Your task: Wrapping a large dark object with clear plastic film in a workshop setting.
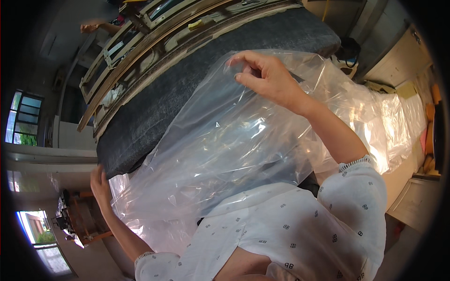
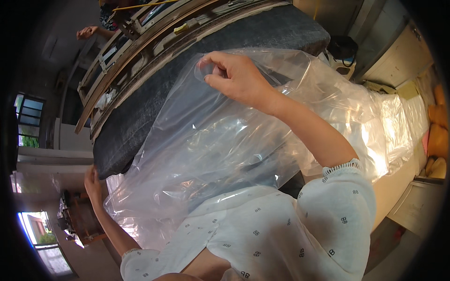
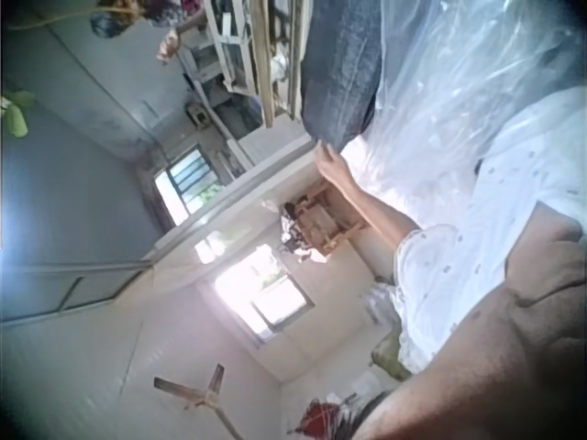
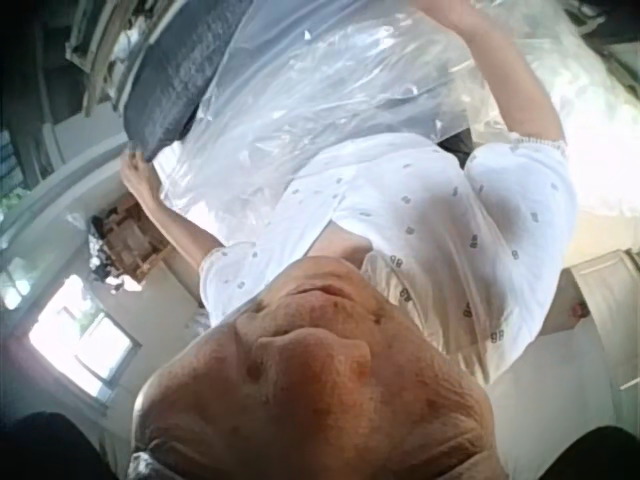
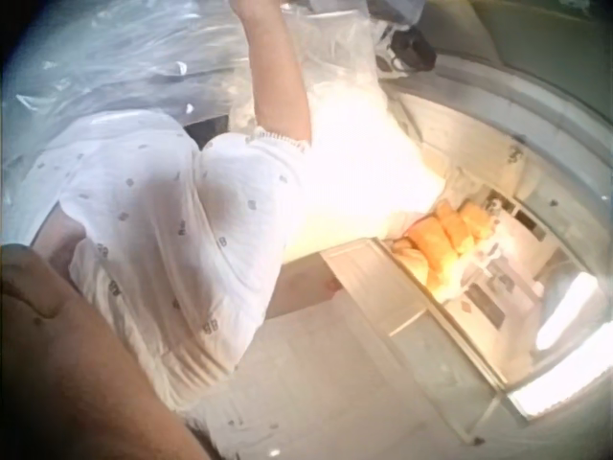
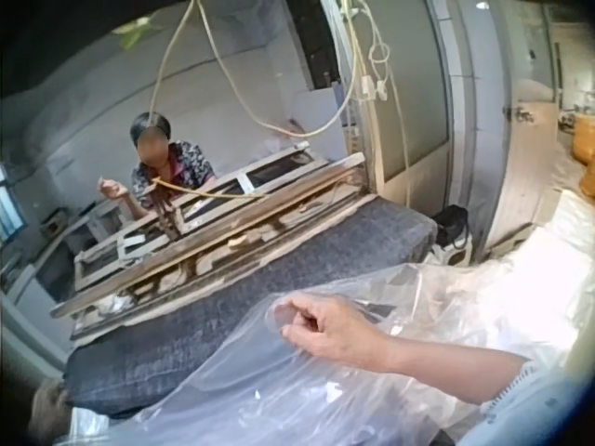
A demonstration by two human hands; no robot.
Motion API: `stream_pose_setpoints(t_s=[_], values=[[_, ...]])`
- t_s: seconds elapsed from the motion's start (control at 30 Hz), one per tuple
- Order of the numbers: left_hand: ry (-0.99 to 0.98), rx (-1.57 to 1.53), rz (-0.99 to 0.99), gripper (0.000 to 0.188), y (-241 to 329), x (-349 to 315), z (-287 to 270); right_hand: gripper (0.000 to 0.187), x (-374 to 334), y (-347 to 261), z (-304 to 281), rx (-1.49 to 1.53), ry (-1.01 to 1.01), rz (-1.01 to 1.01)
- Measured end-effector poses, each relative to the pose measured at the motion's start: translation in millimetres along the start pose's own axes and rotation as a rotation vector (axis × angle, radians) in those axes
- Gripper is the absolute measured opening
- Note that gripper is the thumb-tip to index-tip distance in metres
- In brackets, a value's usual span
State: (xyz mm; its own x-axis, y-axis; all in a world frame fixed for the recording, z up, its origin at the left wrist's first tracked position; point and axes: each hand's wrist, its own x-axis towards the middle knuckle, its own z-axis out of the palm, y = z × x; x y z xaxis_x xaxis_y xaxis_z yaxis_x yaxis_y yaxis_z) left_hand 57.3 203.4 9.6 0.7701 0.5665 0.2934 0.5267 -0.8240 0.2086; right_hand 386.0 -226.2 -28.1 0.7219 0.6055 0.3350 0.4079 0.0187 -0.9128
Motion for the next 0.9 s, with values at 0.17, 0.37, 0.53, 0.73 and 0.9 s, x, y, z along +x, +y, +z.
stream_pose_setpoints(t_s=[0.17, 0.37, 0.53, 0.73, 0.9], values=[[-0.124, -0.513, 0.518, 0.018, 240, 61, 35, 0.029, -11, -5, -4, -0.04, 0.084, 0.013], [-0.225, -0.566, 0.898, 0.021, 379, 78, 61, 0.038, -23, -14, -5, 0.02, 0.065, 0.023], [-0.309, -0.565, 1.012, 0.017, 399, 93, 81, 0.045, -34, -8, -16, 0.115, 0.037, 0.08], [-0.322, -0.789, 0.95, 0.014, 399, 90, 115, 0.041, -37, 7, -38, 0.652, -0.109, 0.231], [-0.473, -1.299, 0.716, 0.007, 396, 82, 148, 0.019, 2, 21, -95, -0.462, 0.131, -0.379]])
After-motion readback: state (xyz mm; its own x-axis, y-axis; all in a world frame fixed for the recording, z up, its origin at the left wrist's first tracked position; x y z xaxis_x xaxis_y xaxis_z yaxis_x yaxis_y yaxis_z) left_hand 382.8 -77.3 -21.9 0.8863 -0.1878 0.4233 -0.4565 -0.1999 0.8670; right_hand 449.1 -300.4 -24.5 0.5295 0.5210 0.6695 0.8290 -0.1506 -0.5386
